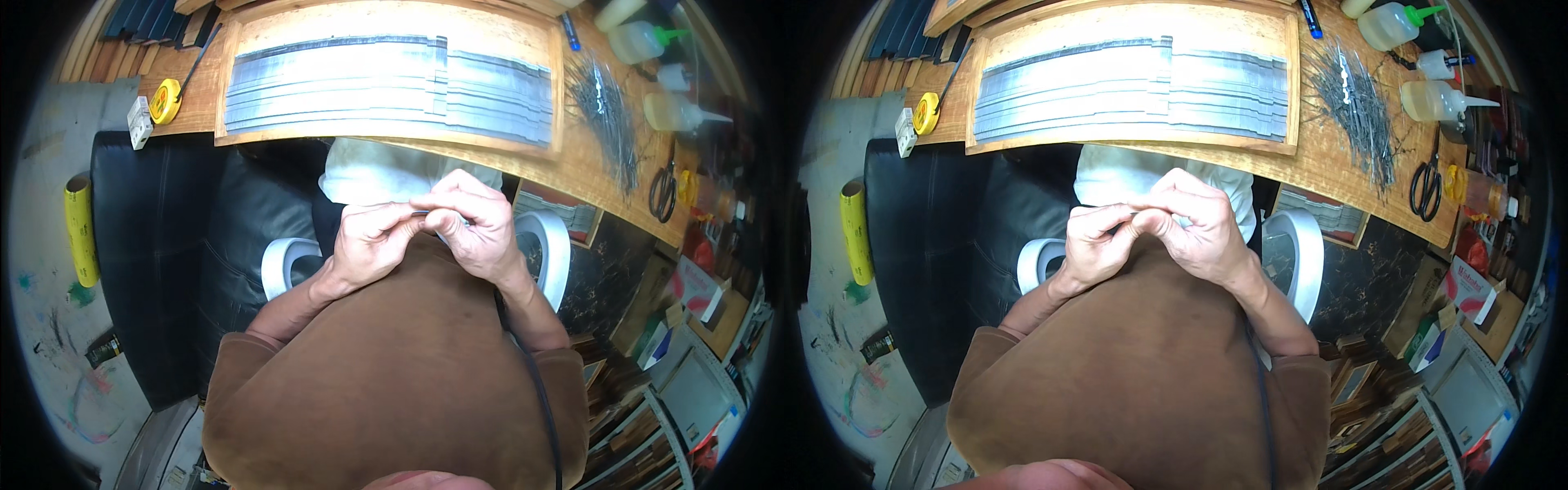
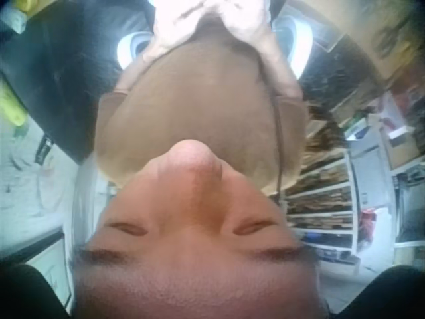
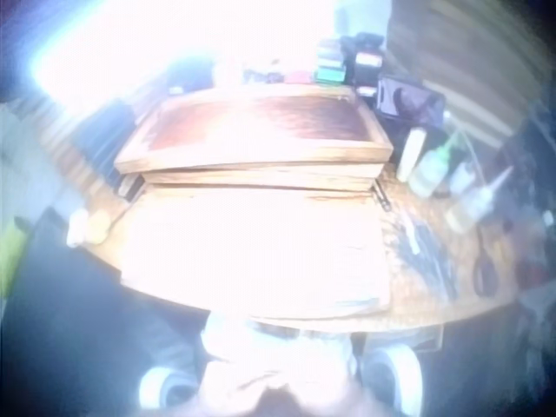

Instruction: The person repeatedly picks up small metal strips from a wooden tray and joins them end-to-end by hand. The person places the assembled strip back on the tray and continues the process with additional strips.

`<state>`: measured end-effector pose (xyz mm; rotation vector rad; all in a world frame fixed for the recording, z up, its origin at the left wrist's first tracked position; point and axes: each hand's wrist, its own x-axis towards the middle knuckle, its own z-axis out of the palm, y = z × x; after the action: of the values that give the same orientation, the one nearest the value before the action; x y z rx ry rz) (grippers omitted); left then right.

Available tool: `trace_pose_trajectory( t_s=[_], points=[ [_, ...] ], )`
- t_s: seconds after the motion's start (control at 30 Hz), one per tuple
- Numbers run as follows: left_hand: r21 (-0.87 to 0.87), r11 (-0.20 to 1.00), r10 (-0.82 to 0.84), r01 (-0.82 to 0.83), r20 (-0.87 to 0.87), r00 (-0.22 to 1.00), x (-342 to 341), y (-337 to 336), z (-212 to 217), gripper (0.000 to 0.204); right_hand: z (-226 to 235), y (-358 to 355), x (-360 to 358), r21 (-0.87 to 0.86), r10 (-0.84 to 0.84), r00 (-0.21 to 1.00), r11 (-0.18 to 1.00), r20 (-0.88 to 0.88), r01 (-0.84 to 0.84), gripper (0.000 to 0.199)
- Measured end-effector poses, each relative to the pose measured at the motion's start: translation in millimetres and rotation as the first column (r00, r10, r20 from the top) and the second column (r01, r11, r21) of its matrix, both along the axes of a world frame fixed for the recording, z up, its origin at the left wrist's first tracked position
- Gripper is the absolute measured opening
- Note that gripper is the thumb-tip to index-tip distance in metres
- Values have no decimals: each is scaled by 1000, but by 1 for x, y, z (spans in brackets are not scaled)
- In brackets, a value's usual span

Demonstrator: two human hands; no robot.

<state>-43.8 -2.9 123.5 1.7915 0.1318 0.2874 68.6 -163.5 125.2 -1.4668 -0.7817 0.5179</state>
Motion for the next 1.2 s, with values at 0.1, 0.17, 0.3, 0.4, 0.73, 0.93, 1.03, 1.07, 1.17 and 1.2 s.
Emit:
trace_pose_trajectory(
  t_s=[0.1, 0.17, 0.3, 0.4, 0.73, 0.93, 1.03, 1.07, 1.17, 1.2],
  points=[
    [-4, 1000, 19, -19, 12, 1000, -4, -1, -9, 15, 12, 1, 5, -67, 46, 997, 997, -60, -50, 22],
    [20, 1000, 0, 0, -2, 1000, -6, 0, -10, 15, 11, -1, 7, -77, 55, 995, 995, -89, -62, 20],
    [0, 1000, -21, 21, -34, 999, -7, 0, -5, 14, 6, 0, 9, -58, 66, 977, 995, -201, -79, 14],
    [-11, 1000, -16, 16, -49, 999, -7, -1, -4, 13, 6, 0, 10, -56, 79, 976, 994, -204, -92, 12],
    [-41, 999, -17, 15, -50, 999, -2, -1, -3, 12, 7, 2, 11, -81, 55, 979, 994, -195, -72, 16],
    [-2, 1000, -25, 25, -66, 997, 0, 3, -2, 12, 5, 3, 9, -49, 28, 987, 998, -160, -37, 17],
    [-9, 999, -42, 41, -101, 994, -1, 6, -3, 13, 4, 4, 6, -38, 11, 985, 999, -173, -17, 17],
    [-21, 999, -44, 42, -101, 994, -1, 6, -3, 12, 4, 4, 6, -41, 8, 986, 999, -166, -15, 17],
    [-16, 999, -36, 35, -90, 995, -2, 9, -5, 12, 3, 3, 4, -46, 2, 986, 999, -167, -10, 19],
    [-8, 999, -31, 31, -85, 996, -2, 9, -6, 12, 3, 3, 3, -48, 1, 985, 999, -171, -9, 20]
  ],
)
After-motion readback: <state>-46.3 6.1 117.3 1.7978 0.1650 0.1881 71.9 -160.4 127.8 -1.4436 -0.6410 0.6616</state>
